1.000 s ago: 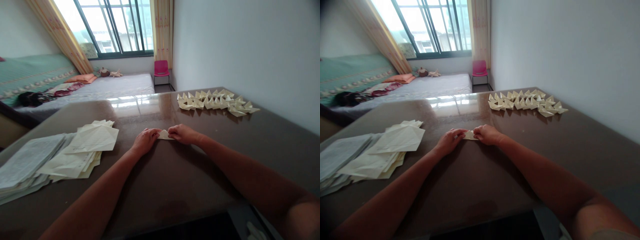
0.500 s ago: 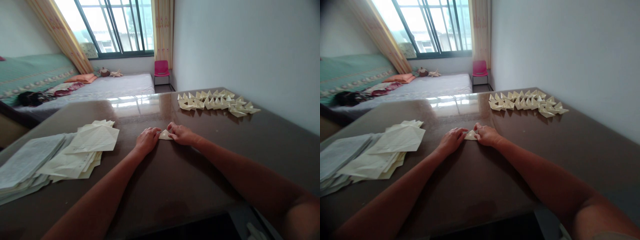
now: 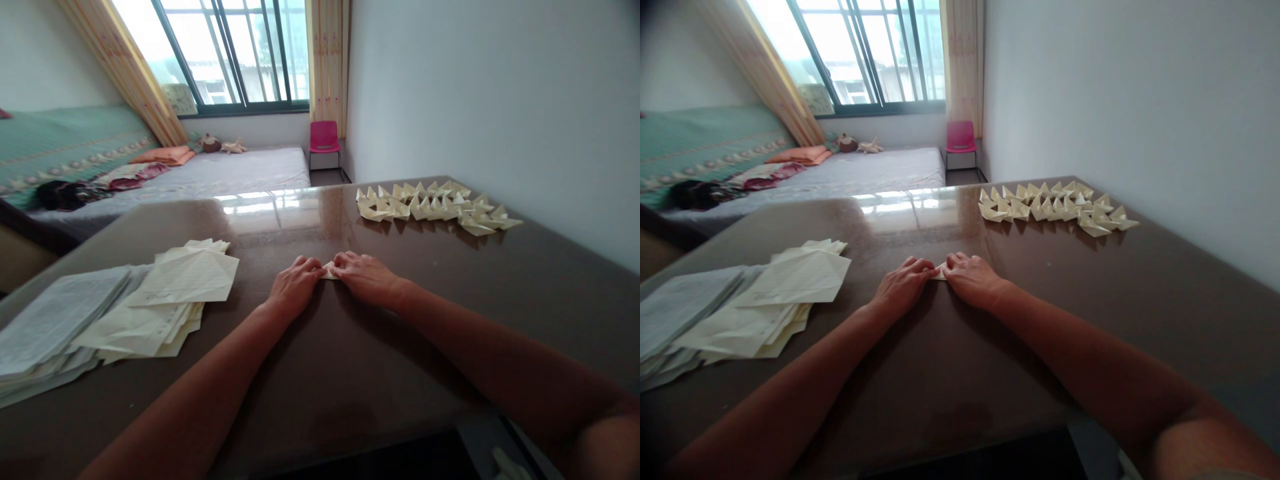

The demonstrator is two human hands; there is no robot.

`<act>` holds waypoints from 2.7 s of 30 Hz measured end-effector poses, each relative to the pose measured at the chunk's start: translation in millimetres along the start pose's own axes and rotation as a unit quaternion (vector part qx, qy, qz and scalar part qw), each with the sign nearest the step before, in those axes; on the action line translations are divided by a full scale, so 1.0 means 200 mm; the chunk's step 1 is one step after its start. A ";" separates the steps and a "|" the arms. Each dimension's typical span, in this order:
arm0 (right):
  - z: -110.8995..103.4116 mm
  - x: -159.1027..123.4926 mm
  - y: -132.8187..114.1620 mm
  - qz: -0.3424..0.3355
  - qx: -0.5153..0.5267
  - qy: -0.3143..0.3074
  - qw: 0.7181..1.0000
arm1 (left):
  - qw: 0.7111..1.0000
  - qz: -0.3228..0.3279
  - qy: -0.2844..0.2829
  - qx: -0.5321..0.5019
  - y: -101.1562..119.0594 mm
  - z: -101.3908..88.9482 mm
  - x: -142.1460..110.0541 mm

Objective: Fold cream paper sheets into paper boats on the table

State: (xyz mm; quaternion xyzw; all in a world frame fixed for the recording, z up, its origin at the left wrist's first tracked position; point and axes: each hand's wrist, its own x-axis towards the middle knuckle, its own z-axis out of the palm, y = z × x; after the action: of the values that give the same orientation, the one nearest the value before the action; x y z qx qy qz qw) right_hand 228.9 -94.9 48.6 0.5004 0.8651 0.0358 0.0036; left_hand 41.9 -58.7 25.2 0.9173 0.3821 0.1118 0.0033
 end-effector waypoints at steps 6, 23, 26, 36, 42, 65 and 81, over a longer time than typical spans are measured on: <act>-0.04 -0.04 -0.07 0.013 -0.071 -0.049 0.996 | 0.996 -0.009 -0.056 0.063 0.06 -0.09 -0.04; -0.07 -0.03 -0.04 0.051 -0.011 -0.013 0.999 | 0.999 -0.035 -0.021 0.021 0.01 -0.09 -0.07; -0.01 0.01 0.03 0.054 0.042 0.067 0.995 | 0.998 -0.054 0.009 0.008 -0.02 -0.07 -0.07; 0.16 0.09 0.13 -0.006 0.267 0.152 0.952 | 0.985 -0.107 0.071 -0.118 -0.06 0.01 -0.02; 0.18 0.11 0.03 -0.004 0.300 0.231 0.926 | 0.900 -0.159 0.033 -0.405 -0.06 0.04 0.00; 0.09 0.06 -0.05 0.070 0.193 0.134 0.970 | 0.932 -0.068 0.141 -0.326 0.05 0.04 0.00; 0.12 0.08 -0.06 0.078 0.198 0.145 0.966 | 0.975 -0.087 0.110 -0.169 0.09 0.04 0.00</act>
State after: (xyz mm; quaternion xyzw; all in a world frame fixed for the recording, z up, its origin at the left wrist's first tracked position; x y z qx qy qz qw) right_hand 210.5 -85.6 24.7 0.5463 0.8044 -0.0641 -0.2242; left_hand 56.6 -71.2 18.8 0.8488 0.4337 0.2749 0.1262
